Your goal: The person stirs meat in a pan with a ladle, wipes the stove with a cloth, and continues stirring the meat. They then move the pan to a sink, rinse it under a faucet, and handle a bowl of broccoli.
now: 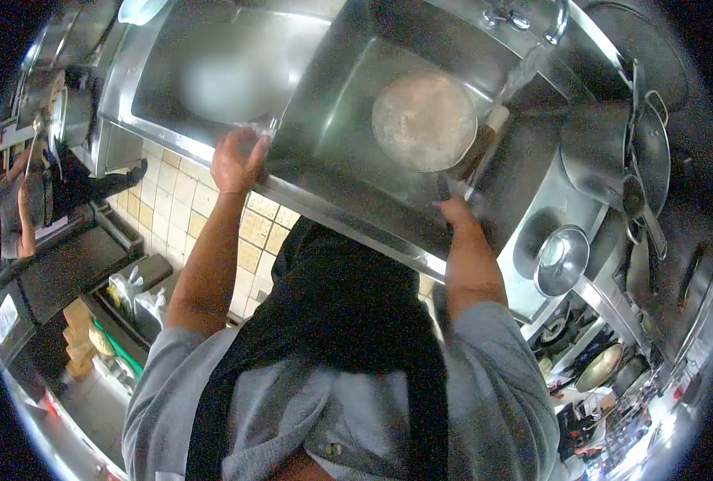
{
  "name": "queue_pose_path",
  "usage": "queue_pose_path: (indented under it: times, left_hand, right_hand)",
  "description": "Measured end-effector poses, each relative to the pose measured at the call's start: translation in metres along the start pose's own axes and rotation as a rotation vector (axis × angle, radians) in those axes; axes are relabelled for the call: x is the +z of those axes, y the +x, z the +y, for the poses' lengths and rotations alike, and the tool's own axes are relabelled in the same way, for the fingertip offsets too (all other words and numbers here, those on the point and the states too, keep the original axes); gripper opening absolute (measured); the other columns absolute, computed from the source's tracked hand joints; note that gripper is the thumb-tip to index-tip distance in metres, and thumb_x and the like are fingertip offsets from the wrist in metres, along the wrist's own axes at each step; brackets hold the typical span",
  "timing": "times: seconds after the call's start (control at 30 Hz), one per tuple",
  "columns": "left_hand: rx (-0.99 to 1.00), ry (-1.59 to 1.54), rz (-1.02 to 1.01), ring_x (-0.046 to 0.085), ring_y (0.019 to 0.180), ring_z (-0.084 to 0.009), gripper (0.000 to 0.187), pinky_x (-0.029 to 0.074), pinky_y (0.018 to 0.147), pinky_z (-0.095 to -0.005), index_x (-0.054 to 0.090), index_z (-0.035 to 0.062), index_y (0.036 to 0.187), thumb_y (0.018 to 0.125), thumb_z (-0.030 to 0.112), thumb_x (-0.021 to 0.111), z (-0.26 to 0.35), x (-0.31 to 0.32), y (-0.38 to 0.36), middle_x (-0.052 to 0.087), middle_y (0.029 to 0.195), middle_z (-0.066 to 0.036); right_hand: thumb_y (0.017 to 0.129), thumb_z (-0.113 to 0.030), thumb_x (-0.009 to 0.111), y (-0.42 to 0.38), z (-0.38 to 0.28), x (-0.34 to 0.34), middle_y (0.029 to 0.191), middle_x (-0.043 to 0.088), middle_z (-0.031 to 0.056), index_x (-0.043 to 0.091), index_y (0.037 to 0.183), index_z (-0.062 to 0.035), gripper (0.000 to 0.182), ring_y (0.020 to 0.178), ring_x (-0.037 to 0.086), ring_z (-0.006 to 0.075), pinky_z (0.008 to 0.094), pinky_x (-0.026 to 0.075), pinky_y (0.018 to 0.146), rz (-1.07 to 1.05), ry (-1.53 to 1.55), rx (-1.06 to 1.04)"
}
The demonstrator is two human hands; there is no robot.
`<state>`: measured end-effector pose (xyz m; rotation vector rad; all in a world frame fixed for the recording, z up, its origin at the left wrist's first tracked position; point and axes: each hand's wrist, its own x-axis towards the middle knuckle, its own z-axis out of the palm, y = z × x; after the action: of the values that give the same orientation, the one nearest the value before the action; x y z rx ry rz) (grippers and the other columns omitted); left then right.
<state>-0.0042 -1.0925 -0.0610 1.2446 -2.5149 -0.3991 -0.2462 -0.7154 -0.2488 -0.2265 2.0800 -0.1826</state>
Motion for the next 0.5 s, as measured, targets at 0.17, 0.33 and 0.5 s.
queue_pose_path:
  times: [0.17, 0.33, 0.5]
  left_hand:
    - [-0.001, 0.048, -0.017, 0.058, 0.087, -0.0262, 0.038, 0.046, 0.076, -0.0395, 0.064, 0.0132, 0.088, 0.071, 0.047, 0.067, -0.006, 0.001, 0.0, 0.065, 0.088, -0.004]
    - [-0.001, 0.052, -0.03, 0.059, 0.088, -0.0265, 0.04, 0.046, 0.076, -0.0391, 0.065, 0.0128, 0.089, 0.071, 0.048, 0.066, -0.006, 0.002, -0.001, 0.065, 0.088, -0.006]
    - [0.001, 0.034, -0.009, 0.059, 0.087, -0.0269, 0.039, 0.046, 0.076, -0.0391, 0.065, 0.0137, 0.087, 0.07, 0.049, 0.067, -0.01, 0.004, -0.001, 0.065, 0.086, -0.006]
  right_hand:
    - [0.078, -0.035, 0.063, 0.009, 0.009, 0.005, 0.111, 0.057, 0.024, 0.056, 0.112, 0.0035, 0.052, 0.103, 0.056, 0.034, 0.0385, 0.043, 0.088, -0.128, -0.279, -0.069]
    - [0.079, -0.026, 0.064, -0.013, 0.009, -0.009, 0.091, 0.063, 0.0159, 0.058, 0.103, 0.0035, 0.039, 0.082, 0.06, 0.0287, 0.0383, 0.047, 0.072, -0.162, -0.118, -0.082]
    - [0.082, -0.02, 0.06, -0.042, -0.012, -0.022, 0.075, 0.06, 0.0117, 0.056, 0.092, 0.0006, 0.023, 0.064, 0.058, 0.0209, 0.0371, 0.045, 0.055, -0.219, 0.12, 0.001]
